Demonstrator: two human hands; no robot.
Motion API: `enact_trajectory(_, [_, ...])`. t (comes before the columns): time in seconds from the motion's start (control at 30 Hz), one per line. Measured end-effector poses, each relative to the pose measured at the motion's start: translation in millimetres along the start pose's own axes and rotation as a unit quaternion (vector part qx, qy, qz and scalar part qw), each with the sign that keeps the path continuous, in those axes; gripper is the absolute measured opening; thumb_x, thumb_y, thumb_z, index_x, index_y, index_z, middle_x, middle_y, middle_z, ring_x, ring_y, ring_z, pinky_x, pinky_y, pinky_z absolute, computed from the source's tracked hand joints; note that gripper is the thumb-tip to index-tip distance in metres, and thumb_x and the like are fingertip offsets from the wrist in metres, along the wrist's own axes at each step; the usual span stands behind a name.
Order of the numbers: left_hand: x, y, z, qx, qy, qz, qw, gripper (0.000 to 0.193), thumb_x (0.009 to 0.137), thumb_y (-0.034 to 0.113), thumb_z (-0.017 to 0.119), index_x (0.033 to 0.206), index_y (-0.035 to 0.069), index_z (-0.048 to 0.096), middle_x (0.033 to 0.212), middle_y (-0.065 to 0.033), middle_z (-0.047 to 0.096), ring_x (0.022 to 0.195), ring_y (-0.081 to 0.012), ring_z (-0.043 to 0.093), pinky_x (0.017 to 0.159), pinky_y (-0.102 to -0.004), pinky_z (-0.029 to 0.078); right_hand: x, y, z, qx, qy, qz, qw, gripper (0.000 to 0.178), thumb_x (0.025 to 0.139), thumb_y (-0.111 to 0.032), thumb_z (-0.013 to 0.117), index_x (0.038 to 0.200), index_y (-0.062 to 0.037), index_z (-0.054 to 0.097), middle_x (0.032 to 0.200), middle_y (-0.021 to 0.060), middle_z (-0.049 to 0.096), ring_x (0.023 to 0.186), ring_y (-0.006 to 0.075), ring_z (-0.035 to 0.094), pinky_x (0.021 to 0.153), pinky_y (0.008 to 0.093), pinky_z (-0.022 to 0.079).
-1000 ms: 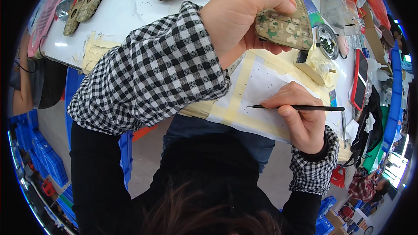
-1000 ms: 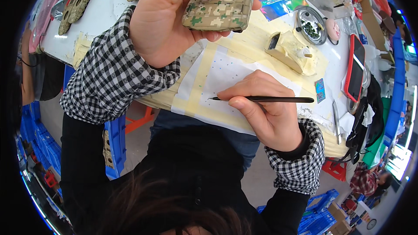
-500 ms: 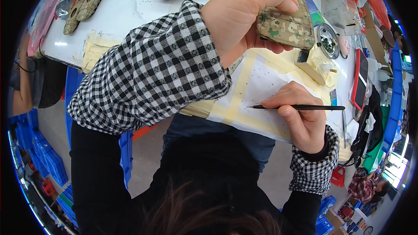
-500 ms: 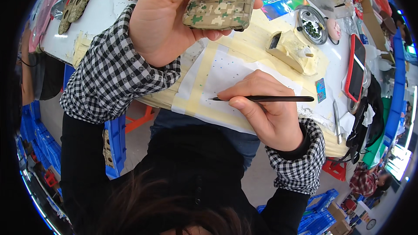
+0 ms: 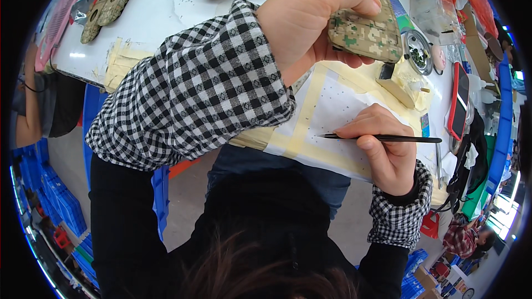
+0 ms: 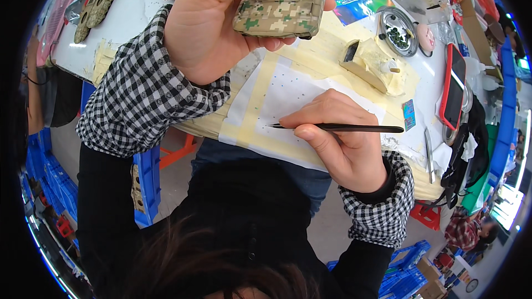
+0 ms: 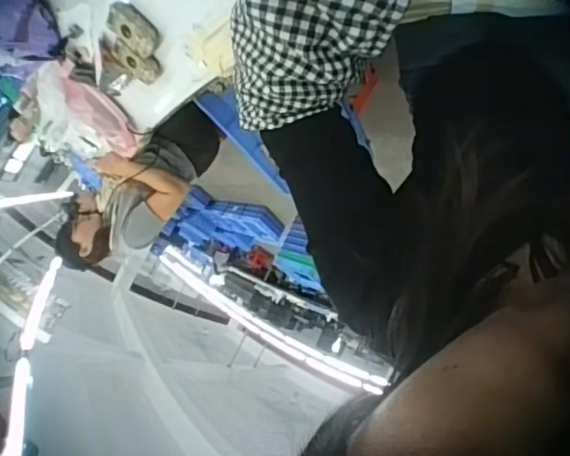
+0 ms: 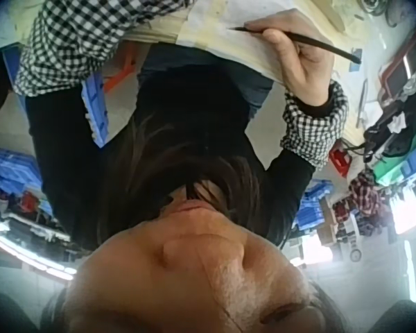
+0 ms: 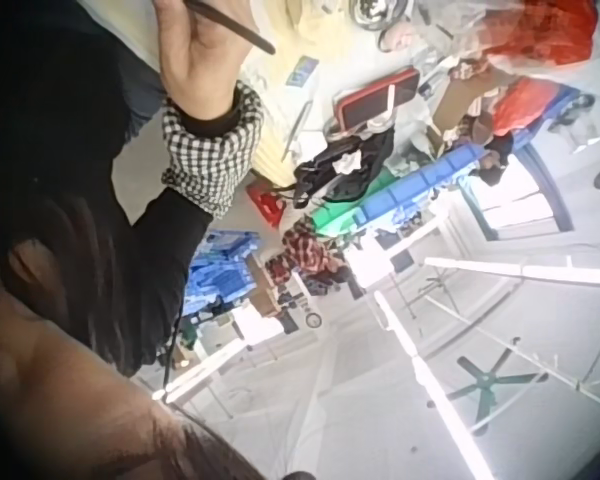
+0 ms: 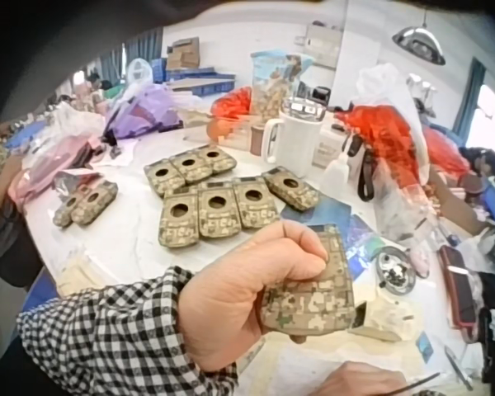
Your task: Applying detail paint to camouflage toy tank hulls at a factory workbench.
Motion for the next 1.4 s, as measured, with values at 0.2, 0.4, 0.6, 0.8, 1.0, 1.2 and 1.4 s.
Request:
enact_trajectory(0.2, [-4.4, 2.1, 3.1, -0.007, -0.007, 0.017, 1.000, 0.011, 0.089, 0.011, 0.053, 0.098, 0.005, 0.051, 0.084, -0.0033, 0.055, 0.070, -0.0113, 0.055, 0.062, -0.0249, 0.049, 0.9, 0.5, 2.4, 0.004, -0.002, -0.007, 1.000, 0.014, 0.086, -0.011, 0.063, 0.091, 0.0013, 0.068, 0.083, 0.0083, 0.068, 0.074, 0.0212, 0.058, 0.070, 0.0312, 0.045])
enact_trajectory(0.4, [-1.8, 8.7, 4.3, 0.128, 0.040, 0.067, 0.989, 0.018, 0.083, 0.020, 0.059, 0.095, 0.007, 0.055, 0.087, -0.0080, 0.060, 0.074, -0.0174, 0.060, 0.063, -0.0304, 0.052, 1.1, -1.0, 0.7, -0.003, -0.009, -0.008, 1.000, 0.013, 0.086, -0.011, 0.064, 0.091, 0.0008, 0.068, 0.085, 0.0080, 0.068, 0.075, 0.0214, 0.058, 0.070, 0.0312, 0.045])
enact_trajectory(0.6, [-1.3, 7.5, 1.3, 0.127, 0.042, 0.061, 0.989, 0.018, 0.083, 0.020, 0.059, 0.095, 0.007, 0.055, 0.088, -0.0079, 0.060, 0.075, -0.0168, 0.060, 0.063, -0.0303, 0.052, 1.5, -0.7, 3.3, 0.004, -0.013, -0.013, 1.000, 0.013, 0.085, -0.010, 0.064, 0.091, 0.0005, 0.068, 0.085, 0.0077, 0.068, 0.074, 0.0213, 0.058, 0.069, 0.0312, 0.045])
enact_trajectory(0.8, [-1.4, 7.5, 1.9, 0.120, 0.040, 0.058, 0.990, 0.016, 0.084, 0.018, 0.059, 0.094, 0.006, 0.055, 0.087, -0.0075, 0.060, 0.075, -0.0168, 0.061, 0.063, -0.0298, 0.053, 2.0, -1.0, 4.0, -0.004, -0.017, -0.012, 1.000, 0.013, 0.085, -0.011, 0.065, 0.090, 0.0000, 0.068, 0.085, 0.0073, 0.068, 0.074, 0.0212, 0.058, 0.069, 0.0311, 0.045])
enact_trajectory(1.0, [1.1, -1.8, -4.6, -0.017, 0.000, 0.007, 1.000, 0.010, 0.089, 0.010, 0.053, 0.098, 0.005, 0.051, 0.085, -0.0034, 0.055, 0.073, -0.0116, 0.055, 0.067, -0.0251, 0.048, 2.6, -1.5, 5.1, -0.002, -0.016, -0.009, 1.000, 0.013, 0.084, -0.011, 0.065, 0.090, 0.0001, 0.069, 0.085, 0.0073, 0.068, 0.074, 0.0212, 0.058, 0.069, 0.0310, 0.045])
enact_trajectory(1.2, [-5.4, 1.4, 2.4, -0.027, 0.026, 0.004, 0.999, 0.011, 0.089, 0.010, 0.053, 0.098, 0.004, 0.051, 0.085, -0.0038, 0.055, 0.074, -0.0115, 0.055, 0.067, -0.0248, 0.048, 1.9, -0.2, 4.8, -0.001, -0.015, -0.011, 1.000, 0.013, 0.084, -0.011, 0.065, 0.090, 0.0001, 0.069, 0.085, 0.0073, 0.068, 0.073, 0.0210, 0.057, 0.068, 0.0309, 0.045])
enact_trajectory(1.4, [2.6, 1.1, -4.9, 0.010, -0.005, 0.020, 1.000, 0.011, 0.089, 0.009, 0.053, 0.099, 0.004, 0.051, 0.086, -0.0043, 0.056, 0.073, -0.0116, 0.056, 0.065, -0.0249, 0.049, 2.2, -0.6, 5.2, 0.005, -0.014, -0.017, 1.000, 0.013, 0.085, -0.012, 0.065, 0.089, 0.0001, 0.069, 0.084, 0.0069, 0.068, 0.073, 0.0208, 0.057, 0.068, 0.0308, 0.045])
Point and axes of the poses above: each hand's wrist, its own x-axis towards the middle knuckle, its own z-axis out of the palm, y = z × x, the point moved 9 cm from there along x, towards the middle knuckle
